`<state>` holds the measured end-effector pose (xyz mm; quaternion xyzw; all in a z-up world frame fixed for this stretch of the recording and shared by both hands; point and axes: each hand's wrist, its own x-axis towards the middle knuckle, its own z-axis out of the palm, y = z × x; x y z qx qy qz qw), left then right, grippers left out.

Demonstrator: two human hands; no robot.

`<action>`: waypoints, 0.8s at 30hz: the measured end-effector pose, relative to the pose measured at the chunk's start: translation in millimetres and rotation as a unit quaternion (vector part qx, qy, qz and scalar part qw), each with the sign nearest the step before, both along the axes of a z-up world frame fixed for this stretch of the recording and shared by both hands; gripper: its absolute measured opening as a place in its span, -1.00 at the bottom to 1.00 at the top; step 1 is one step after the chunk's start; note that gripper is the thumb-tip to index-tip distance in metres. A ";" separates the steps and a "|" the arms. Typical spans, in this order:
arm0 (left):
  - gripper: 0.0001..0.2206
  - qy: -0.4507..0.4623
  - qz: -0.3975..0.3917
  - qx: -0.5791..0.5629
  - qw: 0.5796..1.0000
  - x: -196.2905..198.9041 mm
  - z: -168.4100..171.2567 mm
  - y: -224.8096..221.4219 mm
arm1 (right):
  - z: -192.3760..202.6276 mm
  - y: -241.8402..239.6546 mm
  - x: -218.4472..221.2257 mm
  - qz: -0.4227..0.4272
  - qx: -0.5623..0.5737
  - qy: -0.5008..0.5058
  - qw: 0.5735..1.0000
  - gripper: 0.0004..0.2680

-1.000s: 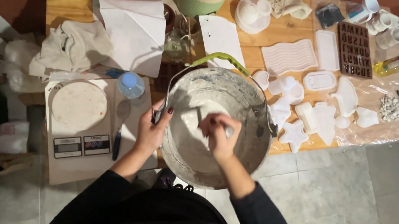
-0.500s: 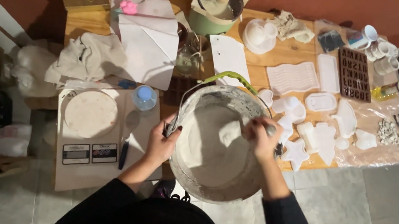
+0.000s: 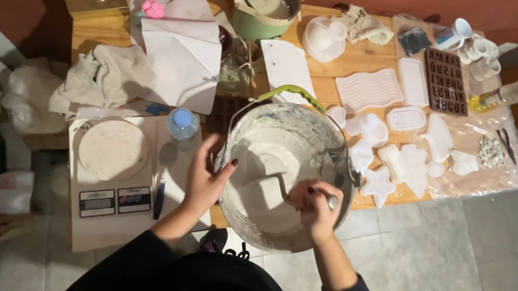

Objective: Stirring a white mixture in a large bucket at a production workbench.

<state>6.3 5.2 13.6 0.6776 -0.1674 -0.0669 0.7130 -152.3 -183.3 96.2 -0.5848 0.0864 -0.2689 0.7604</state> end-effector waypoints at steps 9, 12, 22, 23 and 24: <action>-0.39 -0.193 0.013 0.085 0.977 17.5 31.2 5.5 | 47.8 -22.9 -5.7 -0.119 0.015 -0.095 0.988 -0.95; -0.42 -0.097 -0.026 0.146 0.984 20.5 12.4 -3.8 | -5.8 -52.3 44.0 -0.050 0.113 -0.140 0.982 -0.97; -0.68 0.000 -0.032 0.126 0.992 12.8 29.5 -9.3 | -12.1 -25.9 -10.6 -0.061 -0.011 0.002 0.998 -0.95; -0.68 -0.002 -0.028 0.121 0.992 13.8 27.0 -11.3 | -6.4 -24.1 -26.2 -0.060 -0.030 0.011 0.998 -0.93; -0.68 -0.003 -0.022 0.118 0.993 14.0 24.2 -11.9 | -1.0 -21.5 -41.8 -0.057 -0.048 0.020 0.997 -0.91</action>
